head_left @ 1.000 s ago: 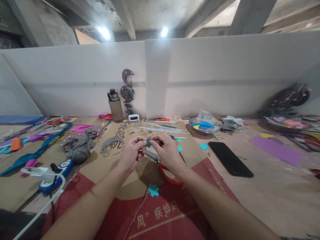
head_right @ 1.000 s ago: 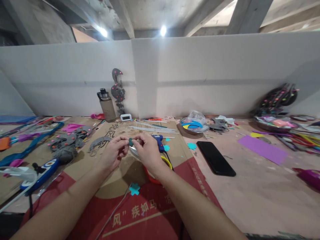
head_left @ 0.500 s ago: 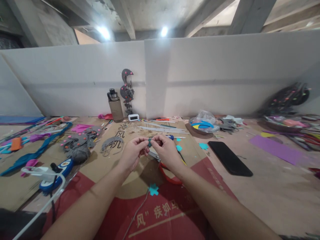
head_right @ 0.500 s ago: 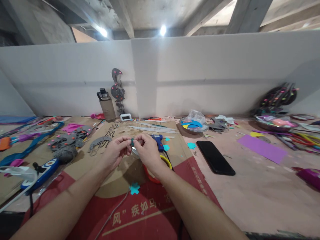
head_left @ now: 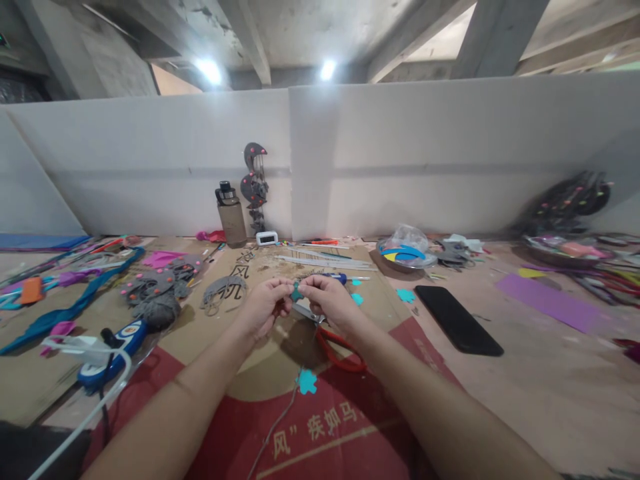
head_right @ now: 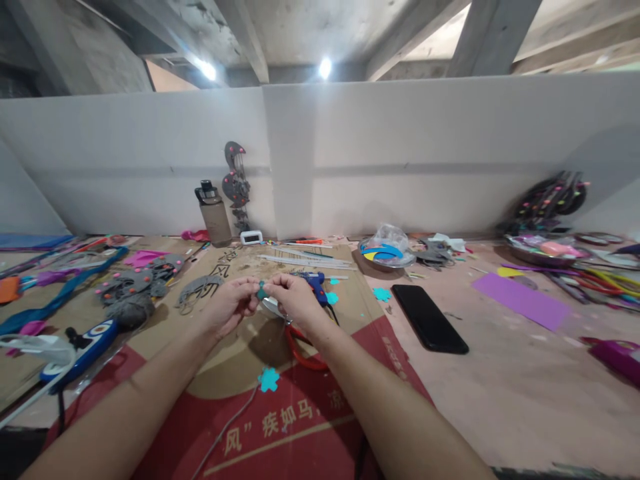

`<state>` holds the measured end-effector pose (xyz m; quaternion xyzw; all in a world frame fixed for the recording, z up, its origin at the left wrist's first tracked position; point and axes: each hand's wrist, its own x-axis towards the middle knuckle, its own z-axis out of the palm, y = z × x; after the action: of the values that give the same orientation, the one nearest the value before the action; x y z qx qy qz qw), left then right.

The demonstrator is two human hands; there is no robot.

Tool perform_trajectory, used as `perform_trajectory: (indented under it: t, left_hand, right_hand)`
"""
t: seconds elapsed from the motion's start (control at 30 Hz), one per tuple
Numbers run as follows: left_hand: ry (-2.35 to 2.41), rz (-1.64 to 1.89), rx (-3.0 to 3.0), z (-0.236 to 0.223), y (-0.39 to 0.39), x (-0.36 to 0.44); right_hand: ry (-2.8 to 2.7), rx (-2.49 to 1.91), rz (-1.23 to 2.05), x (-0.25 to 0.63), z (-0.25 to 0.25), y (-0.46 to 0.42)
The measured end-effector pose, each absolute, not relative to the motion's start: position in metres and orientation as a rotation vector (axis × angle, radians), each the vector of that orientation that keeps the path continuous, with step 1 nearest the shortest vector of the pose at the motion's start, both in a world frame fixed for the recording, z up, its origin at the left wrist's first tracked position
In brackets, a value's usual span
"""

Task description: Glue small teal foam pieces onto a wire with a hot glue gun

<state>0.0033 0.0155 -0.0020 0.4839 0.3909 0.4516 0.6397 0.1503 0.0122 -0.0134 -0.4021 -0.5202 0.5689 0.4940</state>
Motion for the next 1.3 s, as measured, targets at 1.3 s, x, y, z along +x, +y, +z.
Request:
perform_trajectory:
  t: [1.3]
  left_hand:
    - [0.807, 0.897, 1.124, -0.004, 0.040, -0.006]
  right_hand:
    - [-1.465, -1.129, 0.777, 0.162, -0.035, 0.041]
